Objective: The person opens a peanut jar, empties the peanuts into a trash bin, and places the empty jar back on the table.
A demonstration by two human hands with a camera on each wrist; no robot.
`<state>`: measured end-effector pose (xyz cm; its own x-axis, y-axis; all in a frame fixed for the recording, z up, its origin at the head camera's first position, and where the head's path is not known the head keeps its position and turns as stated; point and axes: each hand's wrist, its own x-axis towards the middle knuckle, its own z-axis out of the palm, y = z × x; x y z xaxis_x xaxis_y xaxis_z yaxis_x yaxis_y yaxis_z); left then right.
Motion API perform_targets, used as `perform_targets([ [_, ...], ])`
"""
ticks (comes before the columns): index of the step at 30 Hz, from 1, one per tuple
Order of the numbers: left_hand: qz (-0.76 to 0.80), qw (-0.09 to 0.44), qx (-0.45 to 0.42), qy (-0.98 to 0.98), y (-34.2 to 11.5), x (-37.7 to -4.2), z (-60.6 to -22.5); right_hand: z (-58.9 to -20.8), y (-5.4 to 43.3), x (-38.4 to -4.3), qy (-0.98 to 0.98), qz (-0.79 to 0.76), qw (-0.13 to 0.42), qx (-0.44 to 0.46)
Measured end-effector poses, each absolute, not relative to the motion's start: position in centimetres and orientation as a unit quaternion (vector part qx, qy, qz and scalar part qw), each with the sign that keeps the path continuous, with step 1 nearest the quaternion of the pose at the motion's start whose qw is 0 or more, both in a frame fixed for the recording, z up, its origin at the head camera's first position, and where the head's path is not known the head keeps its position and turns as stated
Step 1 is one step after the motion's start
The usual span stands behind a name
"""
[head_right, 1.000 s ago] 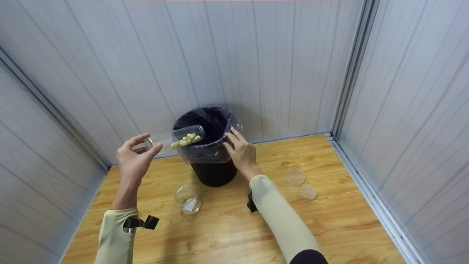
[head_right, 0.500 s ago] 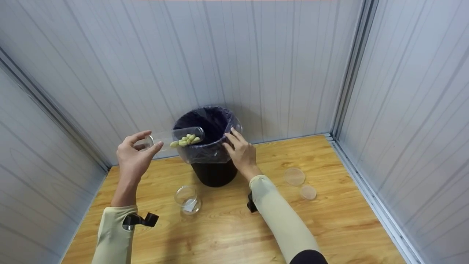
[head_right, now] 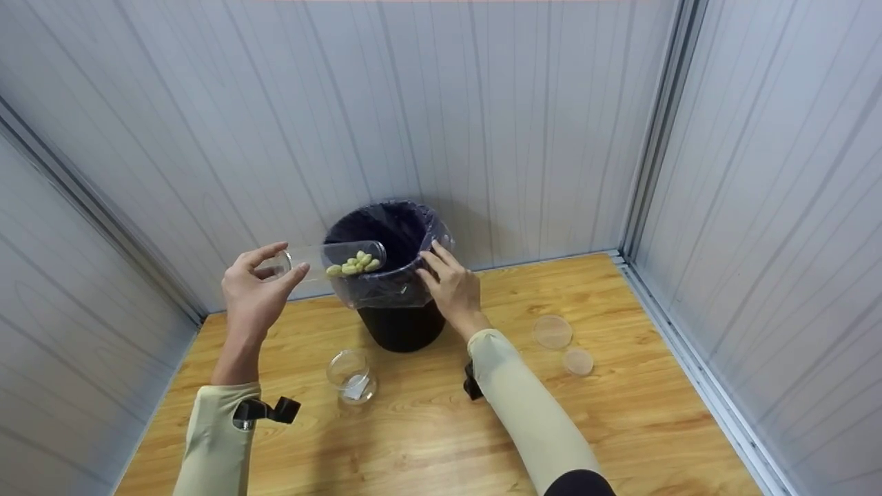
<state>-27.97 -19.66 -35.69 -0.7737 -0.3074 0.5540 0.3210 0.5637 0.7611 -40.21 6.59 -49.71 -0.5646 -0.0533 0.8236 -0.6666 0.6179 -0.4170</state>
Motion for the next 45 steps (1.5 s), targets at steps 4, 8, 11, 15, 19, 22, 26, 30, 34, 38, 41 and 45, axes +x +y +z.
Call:
perform_targets([
  [4,-0.47,0.338,-0.009,-0.816,-19.6,-28.0,-35.7,-49.7,6.6,-40.2,-0.799,0.379,0.408,0.226],
  [8,-0.471,0.333,-0.009,-0.817,-19.7,-28.0,-35.8,-49.7,6.6,-40.2,-0.801,0.379,0.406,0.225],
  [11,-0.469,0.332,-0.007,-0.819,-19.7,-27.9,-35.9,-49.8,6.5,-40.1,-0.8,0.38,0.405,0.227],
  [15,-0.465,0.332,-0.004,-0.821,-19.8,-27.8,-35.9,-49.8,6.5,-40.1,-0.798,0.383,0.407,0.227],
  [19,-0.468,0.334,0.002,-0.818,-19.8,-27.8,-35.9,-49.8,6.5,-40.1,-0.797,0.385,0.405,0.229],
  [22,-0.471,0.335,0.003,-0.816,-19.8,-27.8,-36.0,-49.7,6.5,-40.0,-0.798,0.387,0.402,0.228],
  [26,-0.469,0.336,0.003,-0.817,-19.9,-27.8,-36.1,-49.6,6.5,-39.9,-0.803,0.386,0.395,0.225],
  [30,-0.473,0.34,0.004,-0.813,-19.9,-27.7,-36.2,-49.6,6.5,-39.9,-0.807,0.386,0.388,0.224],
  [34,-0.484,0.35,-0.004,-0.802,-20.0,-27.6,-36.5,-49.7,6.5,-39.9,-0.806,0.389,0.387,0.221],
  [38,-0.504,0.372,-0.007,-0.78,-19.9,-27.6,-37.4,-49.8,6.5,-39.9,-0.805,0.386,0.395,0.217],
  [41,-0.526,0.391,-0.001,-0.755,-19.8,-27.7,-38.4,-49.8,6.4,-39.9,-0.804,0.385,0.399,0.216],
  [45,-0.574,0.385,0.035,-0.721,-19.4,-27.7,-39.8,-49.7,6.5,-39.9,-0.806,0.385,0.394,0.216],
])
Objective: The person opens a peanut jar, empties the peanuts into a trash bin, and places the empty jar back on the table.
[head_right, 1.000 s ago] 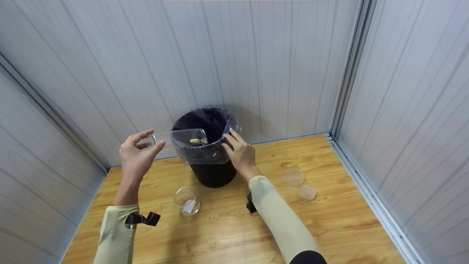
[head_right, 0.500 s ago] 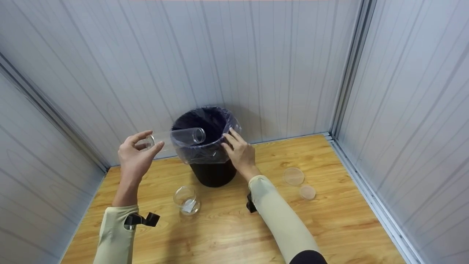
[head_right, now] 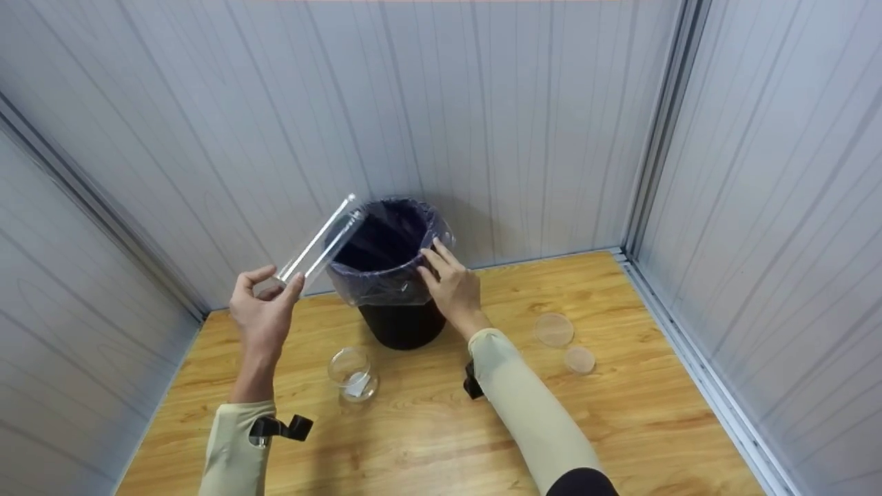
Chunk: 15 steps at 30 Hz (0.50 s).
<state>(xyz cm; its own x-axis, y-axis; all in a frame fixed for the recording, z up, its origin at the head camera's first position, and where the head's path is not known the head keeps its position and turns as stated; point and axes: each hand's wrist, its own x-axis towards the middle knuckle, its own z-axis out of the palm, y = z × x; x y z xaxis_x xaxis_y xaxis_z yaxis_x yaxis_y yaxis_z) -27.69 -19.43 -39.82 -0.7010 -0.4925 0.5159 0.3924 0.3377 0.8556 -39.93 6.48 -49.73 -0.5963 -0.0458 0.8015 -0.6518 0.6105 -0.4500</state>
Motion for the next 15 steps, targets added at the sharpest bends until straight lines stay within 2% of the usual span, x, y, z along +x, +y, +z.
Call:
perform_targets([
  [2,-0.641,0.352,0.044,-0.681,-19.1,-27.6,-40.4,-49.7,6.5,-40.0,-0.808,0.382,0.392,0.216],
  [4,-0.734,0.295,0.04,-0.61,-18.7,-27.5,-40.8,-49.7,6.5,-40.1,-0.809,0.381,0.392,0.218],
  [6,-0.831,0.211,0.01,-0.515,-18.3,-27.3,-41.3,-49.7,6.6,-40.1,-0.808,0.378,0.395,0.22],
  [8,-0.905,0.104,-0.033,-0.41,-18.1,-26.9,-41.8,-49.7,6.6,-40.2,-0.807,0.376,0.397,0.222],
  [11,-0.943,-0.031,-0.089,-0.318,-17.7,-26.3,-42.7,-49.7,6.6,-40.3,-0.806,0.372,0.402,0.226],
  [13,-0.943,-0.066,-0.117,-0.304,-17.3,-26.0,-43.2,-49.7,6.6,-40.3,-0.804,0.371,0.405,0.228],
  [15,-0.932,-0.051,-0.133,-0.332,-16.8,-26.0,-43.6,-49.7,6.6,-40.3,-0.801,0.371,0.411,0.23],
])
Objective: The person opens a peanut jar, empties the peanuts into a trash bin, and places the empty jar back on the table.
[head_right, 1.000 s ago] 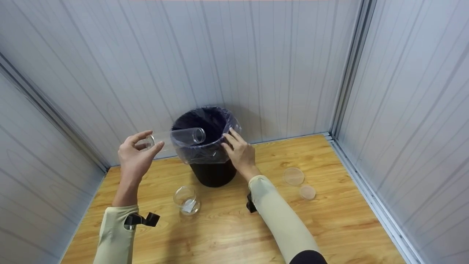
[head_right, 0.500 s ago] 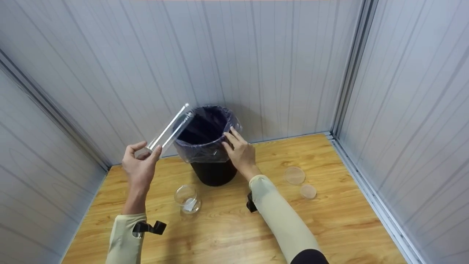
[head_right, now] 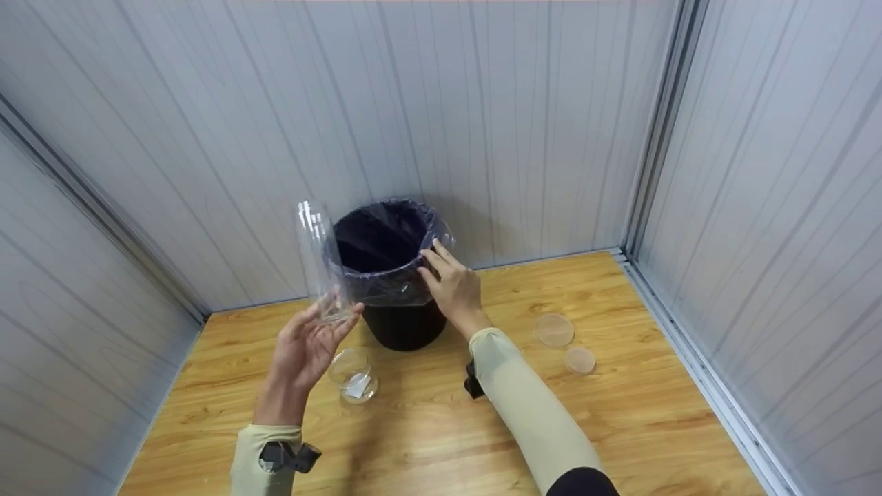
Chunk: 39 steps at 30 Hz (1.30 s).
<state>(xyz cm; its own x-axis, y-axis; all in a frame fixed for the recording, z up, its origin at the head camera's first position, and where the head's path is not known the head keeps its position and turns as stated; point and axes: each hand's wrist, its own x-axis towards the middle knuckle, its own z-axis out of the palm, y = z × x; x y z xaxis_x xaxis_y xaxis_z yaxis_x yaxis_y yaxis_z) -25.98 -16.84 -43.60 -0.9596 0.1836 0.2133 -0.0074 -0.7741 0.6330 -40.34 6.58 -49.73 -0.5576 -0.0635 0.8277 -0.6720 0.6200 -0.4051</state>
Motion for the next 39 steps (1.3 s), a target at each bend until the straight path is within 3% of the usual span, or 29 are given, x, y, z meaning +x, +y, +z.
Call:
perform_targets([
  [8,0.717,-0.152,0.122,0.669,-15.8,-26.3,-45.6,-49.7,6.5,-40.4,-0.796,0.371,0.419,0.231],
  [11,0.651,-0.19,0.126,0.724,-15.5,-26.5,-46.5,-49.6,6.4,-40.4,-0.799,0.371,0.413,0.232],
  [22,0.451,-0.237,0.061,0.858,-14.8,-27.1,-50.5,-49.5,6.2,-39.9,-0.807,0.365,0.405,0.228],
  [28,0.455,-0.249,0.125,0.846,-14.6,-28.0,-53.0,-49.3,5.9,-40.0,-0.804,0.369,0.404,0.232],
  [39,0.446,-0.213,0.125,0.86,-13.6,-29.4,-57.2,-49.4,5.2,-39.5,-0.809,0.37,0.398,0.224],
])
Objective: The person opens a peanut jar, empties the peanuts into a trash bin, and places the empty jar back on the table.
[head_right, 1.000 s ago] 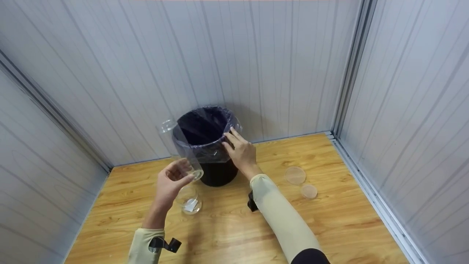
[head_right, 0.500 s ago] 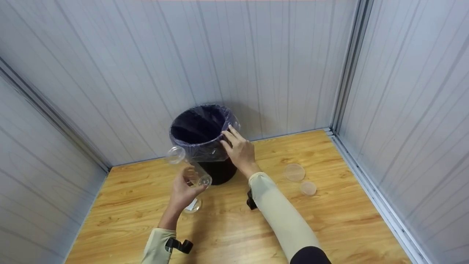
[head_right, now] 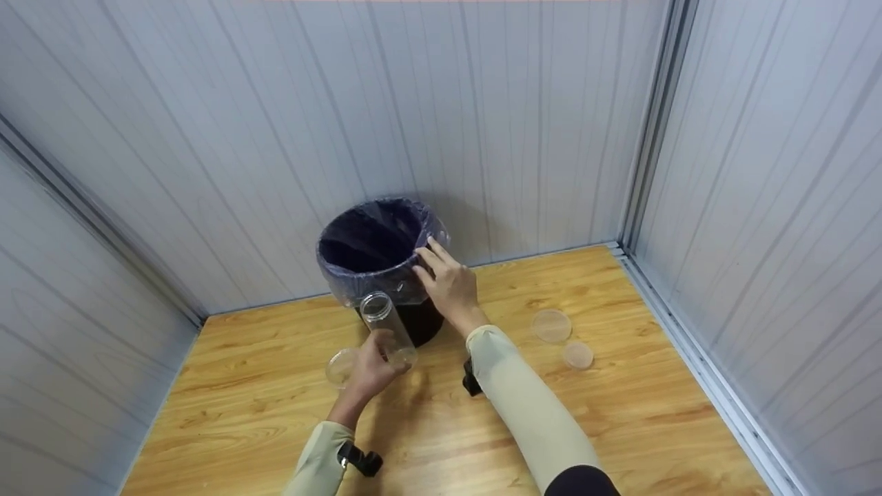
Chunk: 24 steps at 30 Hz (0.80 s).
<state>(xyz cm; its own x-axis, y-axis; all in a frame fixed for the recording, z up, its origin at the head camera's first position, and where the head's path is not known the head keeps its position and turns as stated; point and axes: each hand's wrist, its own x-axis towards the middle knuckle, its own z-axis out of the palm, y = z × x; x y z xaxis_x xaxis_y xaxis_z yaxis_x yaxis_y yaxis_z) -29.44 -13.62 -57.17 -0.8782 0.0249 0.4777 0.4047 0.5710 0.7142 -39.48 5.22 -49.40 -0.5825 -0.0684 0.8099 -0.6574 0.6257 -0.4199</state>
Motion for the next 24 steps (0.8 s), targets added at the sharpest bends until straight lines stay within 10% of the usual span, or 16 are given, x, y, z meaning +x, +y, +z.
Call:
perform_targets([
  [24,-0.425,0.169,-0.007,-0.889,-13.8,-29.5,-63.5,-49.5,5.1,-39.4,-0.807,0.37,0.397,0.232],
])
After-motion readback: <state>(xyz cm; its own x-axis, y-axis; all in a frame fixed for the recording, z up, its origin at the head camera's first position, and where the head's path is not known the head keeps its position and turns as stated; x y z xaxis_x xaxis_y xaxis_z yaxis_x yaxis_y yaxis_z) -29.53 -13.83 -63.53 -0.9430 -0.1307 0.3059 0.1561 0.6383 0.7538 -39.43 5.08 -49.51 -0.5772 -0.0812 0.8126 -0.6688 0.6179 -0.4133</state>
